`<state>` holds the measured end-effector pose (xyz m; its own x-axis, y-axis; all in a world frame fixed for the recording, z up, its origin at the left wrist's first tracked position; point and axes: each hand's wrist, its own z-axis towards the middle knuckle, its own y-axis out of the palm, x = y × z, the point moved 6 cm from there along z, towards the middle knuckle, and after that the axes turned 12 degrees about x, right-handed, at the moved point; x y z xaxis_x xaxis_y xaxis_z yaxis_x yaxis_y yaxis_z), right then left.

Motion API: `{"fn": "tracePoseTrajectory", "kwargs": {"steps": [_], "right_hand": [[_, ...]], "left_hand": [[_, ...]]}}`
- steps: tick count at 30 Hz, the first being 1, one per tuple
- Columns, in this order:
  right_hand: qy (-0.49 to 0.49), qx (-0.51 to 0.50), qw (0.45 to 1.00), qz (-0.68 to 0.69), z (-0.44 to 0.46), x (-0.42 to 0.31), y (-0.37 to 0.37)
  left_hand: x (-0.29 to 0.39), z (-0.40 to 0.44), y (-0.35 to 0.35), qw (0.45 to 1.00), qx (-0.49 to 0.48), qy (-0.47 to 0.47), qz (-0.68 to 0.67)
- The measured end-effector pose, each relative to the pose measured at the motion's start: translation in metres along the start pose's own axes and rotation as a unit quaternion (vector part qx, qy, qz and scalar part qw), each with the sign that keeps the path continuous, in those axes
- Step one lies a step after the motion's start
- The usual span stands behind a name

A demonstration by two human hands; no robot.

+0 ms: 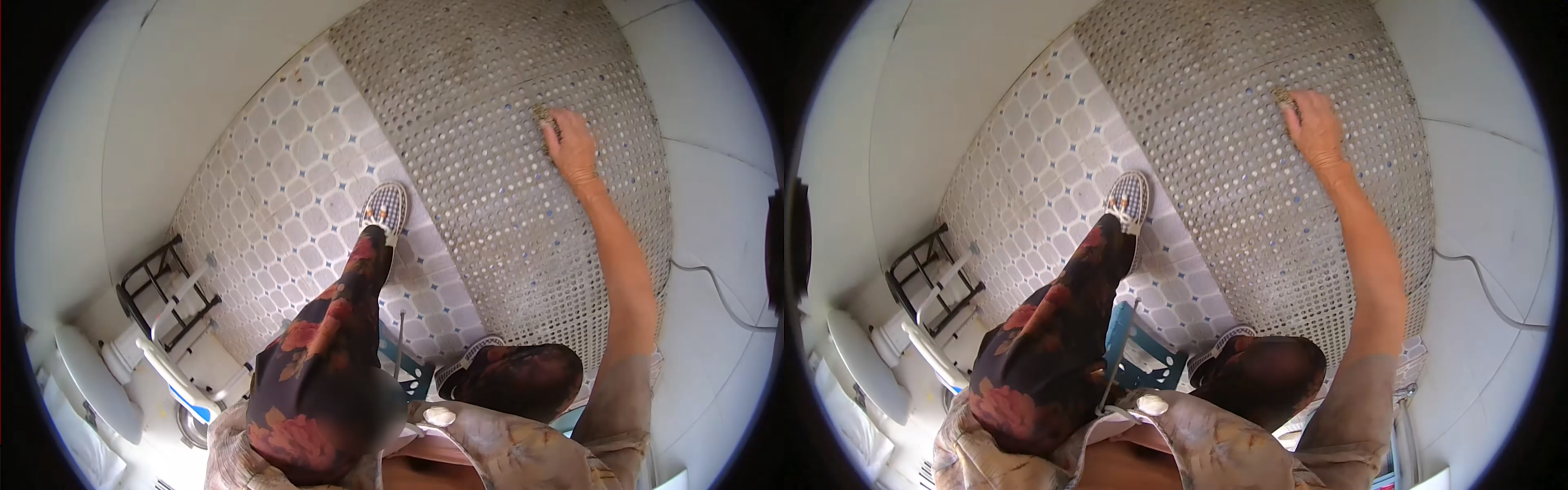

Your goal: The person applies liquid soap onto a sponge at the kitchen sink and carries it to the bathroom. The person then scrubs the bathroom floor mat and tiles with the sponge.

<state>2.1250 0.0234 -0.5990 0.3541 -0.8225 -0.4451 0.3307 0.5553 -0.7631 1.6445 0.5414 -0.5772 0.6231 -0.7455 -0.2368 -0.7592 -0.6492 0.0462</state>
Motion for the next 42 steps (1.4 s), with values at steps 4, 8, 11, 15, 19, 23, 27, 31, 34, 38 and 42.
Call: {"fn": "tracePoseTrajectory", "kwargs": {"steps": [4,8,11,15,19,23,27,31,34,38,42], "right_hand": [[0.027,-0.005,1.0,0.007,0.009,-0.002,0.008],[0.055,0.024,0.998,-0.016,0.019,-0.001,0.019],[0.065,0.015,0.996,-0.066,0.019,-0.012,0.028],[0.146,-0.044,0.982,-0.114,0.005,-0.045,0.05],[0.194,-0.048,0.965,-0.171,0.001,-0.082,0.057],[0.218,-0.046,0.955,-0.193,-0.006,-0.086,0.063],[0.27,-0.079,0.946,-0.159,-0.002,-0.08,0.057],[0.327,-0.02,0.938,-0.113,0.019,-0.098,0.062],[0.25,0.02,0.965,-0.073,0.054,-0.122,0.081],[0.049,-0.012,0.999,0.021,0.078,-0.15,0.139],[-0.028,-0.06,0.997,0.048,0.079,-0.125,0.155]], "left_hand": [[0.018,0.001,-0.039,1.0,0.001,-0.001,0.021],[0.029,0.001,-0.076,0.999,0.003,-0.007,0.038],[0.035,0.009,-0.106,0.998,-0.002,-0.007,0.062],[0.02,0.035,-0.147,0.995,-0.04,-0.048,0.073],[0.012,0.079,-0.202,0.979,-0.069,-0.048,0.187],[0.21,-0.017,-0.264,0.824,0.307,0.304,0.367],[0.342,-0.091,-0.276,0.723,0.393,0.551,0.137],[0.408,-0.122,-0.253,0.567,0.382,0.728,0.048],[0.439,-0.119,-0.219,0.482,0.34,0.804,0.083],[0.469,-0.089,-0.178,0.478,0.302,0.802,0.194],[0.48,-0.074,-0.167,0.446,0.346,0.758,0.327]]}}
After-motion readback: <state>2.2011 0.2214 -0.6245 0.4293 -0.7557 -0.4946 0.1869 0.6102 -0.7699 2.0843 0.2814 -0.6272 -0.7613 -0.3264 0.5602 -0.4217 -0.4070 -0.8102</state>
